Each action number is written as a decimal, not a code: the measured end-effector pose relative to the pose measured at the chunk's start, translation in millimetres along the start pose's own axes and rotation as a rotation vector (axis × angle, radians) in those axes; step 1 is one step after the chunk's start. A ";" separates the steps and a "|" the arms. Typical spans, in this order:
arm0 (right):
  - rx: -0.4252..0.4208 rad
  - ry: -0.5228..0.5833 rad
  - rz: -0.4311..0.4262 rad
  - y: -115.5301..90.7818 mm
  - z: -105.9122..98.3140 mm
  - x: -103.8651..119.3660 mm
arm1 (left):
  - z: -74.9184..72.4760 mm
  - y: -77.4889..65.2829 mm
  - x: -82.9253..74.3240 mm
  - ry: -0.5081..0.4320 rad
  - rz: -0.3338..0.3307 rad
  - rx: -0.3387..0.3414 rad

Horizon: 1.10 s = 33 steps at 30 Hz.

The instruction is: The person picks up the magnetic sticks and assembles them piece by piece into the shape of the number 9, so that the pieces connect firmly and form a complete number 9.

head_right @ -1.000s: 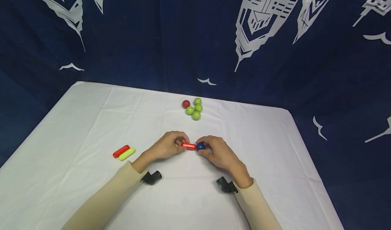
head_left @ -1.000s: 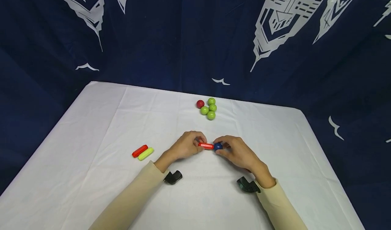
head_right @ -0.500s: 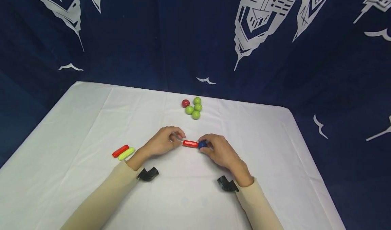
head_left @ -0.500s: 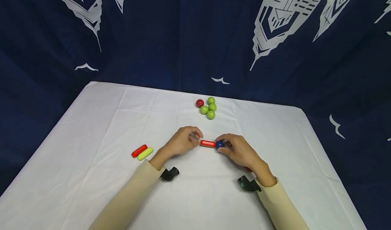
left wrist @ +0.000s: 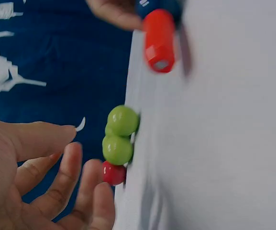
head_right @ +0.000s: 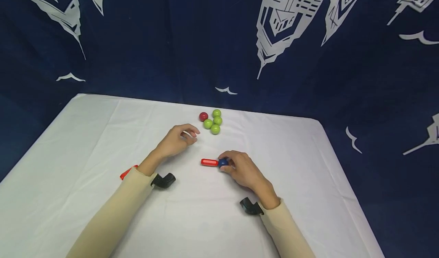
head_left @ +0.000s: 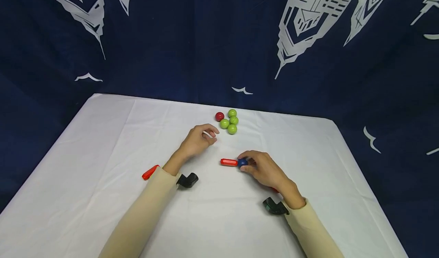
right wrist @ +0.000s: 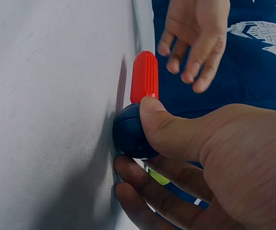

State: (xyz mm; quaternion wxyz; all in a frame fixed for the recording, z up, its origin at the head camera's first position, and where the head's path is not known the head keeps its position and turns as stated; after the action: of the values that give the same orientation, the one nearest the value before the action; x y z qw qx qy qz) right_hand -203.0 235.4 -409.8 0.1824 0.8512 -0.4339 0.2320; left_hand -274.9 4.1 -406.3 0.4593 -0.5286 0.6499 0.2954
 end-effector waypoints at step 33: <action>-0.006 0.015 -0.037 -1.6 2.1 -0.3 | 6.3 105.4 22.7 -0.247 -0.151 0.020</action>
State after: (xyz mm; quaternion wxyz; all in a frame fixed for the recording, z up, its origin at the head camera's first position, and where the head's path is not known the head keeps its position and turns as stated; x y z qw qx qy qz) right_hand -201.4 235.4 -411.9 0.1926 0.8569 -0.4173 0.2335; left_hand -374.5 28.2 -440.1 0.5619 -0.5312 0.5495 0.3164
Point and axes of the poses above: each hand's wrist, its own y-axis towards the middle knuckle, its own z-axis out of the palm, x = y × z, the point moved 3 cm from there along y, towards the middle knuckle, and after that the axes turned 9 degrees about -z, right-handed, at the moved point
